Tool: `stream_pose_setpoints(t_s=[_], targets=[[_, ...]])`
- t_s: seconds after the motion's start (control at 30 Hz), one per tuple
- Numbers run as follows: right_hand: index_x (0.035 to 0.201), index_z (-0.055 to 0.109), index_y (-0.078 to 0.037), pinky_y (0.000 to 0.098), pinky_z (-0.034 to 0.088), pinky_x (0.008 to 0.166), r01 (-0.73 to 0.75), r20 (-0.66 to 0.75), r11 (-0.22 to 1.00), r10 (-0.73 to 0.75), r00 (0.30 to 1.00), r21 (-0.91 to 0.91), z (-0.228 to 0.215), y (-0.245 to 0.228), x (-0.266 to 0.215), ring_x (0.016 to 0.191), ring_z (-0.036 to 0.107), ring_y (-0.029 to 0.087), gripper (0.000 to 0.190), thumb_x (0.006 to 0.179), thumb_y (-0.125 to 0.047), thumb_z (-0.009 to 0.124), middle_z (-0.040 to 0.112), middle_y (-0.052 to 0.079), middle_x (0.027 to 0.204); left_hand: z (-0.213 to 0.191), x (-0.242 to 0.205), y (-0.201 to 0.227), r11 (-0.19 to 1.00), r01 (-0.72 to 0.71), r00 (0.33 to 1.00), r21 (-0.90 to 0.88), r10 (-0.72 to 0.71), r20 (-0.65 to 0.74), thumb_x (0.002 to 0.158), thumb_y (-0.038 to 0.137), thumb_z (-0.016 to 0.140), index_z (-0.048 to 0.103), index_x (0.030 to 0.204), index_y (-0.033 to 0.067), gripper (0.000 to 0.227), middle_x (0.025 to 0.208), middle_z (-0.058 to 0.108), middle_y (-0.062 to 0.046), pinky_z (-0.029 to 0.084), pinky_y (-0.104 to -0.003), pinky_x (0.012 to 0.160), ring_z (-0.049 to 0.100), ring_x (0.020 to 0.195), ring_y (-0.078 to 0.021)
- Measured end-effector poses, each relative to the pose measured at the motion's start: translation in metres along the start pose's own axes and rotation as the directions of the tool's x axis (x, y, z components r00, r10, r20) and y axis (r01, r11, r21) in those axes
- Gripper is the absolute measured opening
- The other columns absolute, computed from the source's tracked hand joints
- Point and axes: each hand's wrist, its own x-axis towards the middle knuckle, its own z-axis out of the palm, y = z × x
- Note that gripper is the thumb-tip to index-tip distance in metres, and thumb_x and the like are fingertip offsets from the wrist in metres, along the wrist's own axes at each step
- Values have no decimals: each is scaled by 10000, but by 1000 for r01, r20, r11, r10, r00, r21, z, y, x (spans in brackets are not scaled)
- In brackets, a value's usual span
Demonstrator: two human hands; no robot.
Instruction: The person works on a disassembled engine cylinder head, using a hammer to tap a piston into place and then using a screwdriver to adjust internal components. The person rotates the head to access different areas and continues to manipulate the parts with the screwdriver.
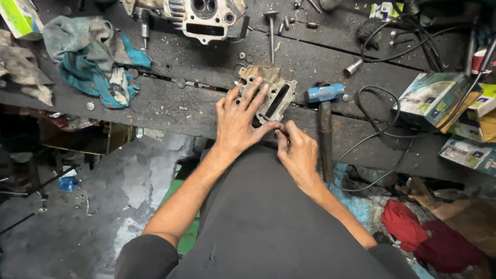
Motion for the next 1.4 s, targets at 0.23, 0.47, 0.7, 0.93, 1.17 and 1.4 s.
stream_pose_setpoints(t_s=[0.23,0.47,0.7,0.93,1.17,1.4], targets=[[1098,617,-12,417,537,694,-143,-257,969,194,947,204,19,61,10,799,693,294,108,1043,-66,694,719,172,974,8,7,12,994,73,996,76,-69,-57,819,687,770,434,1583,214,960,1656,377,22,302,-504,1122,402,1388,-351],[1441,556,11,248,557,766,-225,95,547,256,962,806,-26,110,24,971,658,104,504,963,30,714,672,126,1263,-20,6,-6,997,27,972,-78,-8,234,602,550,919,349,1589,255,1177,1686,157,-133,248,-598,1153,276,1438,-463],[1393,624,-9,180,393,463,-225,112,647,211,971,729,-33,67,12,597,543,28,407,993,-39,695,732,103,1089,-27,31,-42,970,-207,960,-131,227,167,575,445,981,316,1618,130,1276,1683,243,-131,279,-528,1221,277,1529,-420],[1242,673,23,200,479,569,-225,140,664,180,974,713,-3,63,0,758,620,38,287,967,-24,739,707,76,1065,-15,6,-6,992,71,996,-106,-75,-41,610,413,924,416,1517,76,1092,1492,473,-112,417,-514,1099,453,1330,-356],[1120,646,30,259,629,709,-179,93,619,169,981,765,2,64,-3,929,680,101,222,924,0,746,653,69,1179,-59,-27,7,967,240,957,-79,-223,184,929,376,758,618,1252,57,475,1047,707,-126,465,-423,866,664,904,-310],[1100,751,-25,287,538,675,102,-194,928,-32,980,359,10,28,-3,884,653,156,204,904,-24,808,641,126,1142,-49,18,-2,976,10,983,-216,-49,-179,991,139,684,700,1144,74,166,1162,710,-102,454,-404,960,656,1075,-295]])
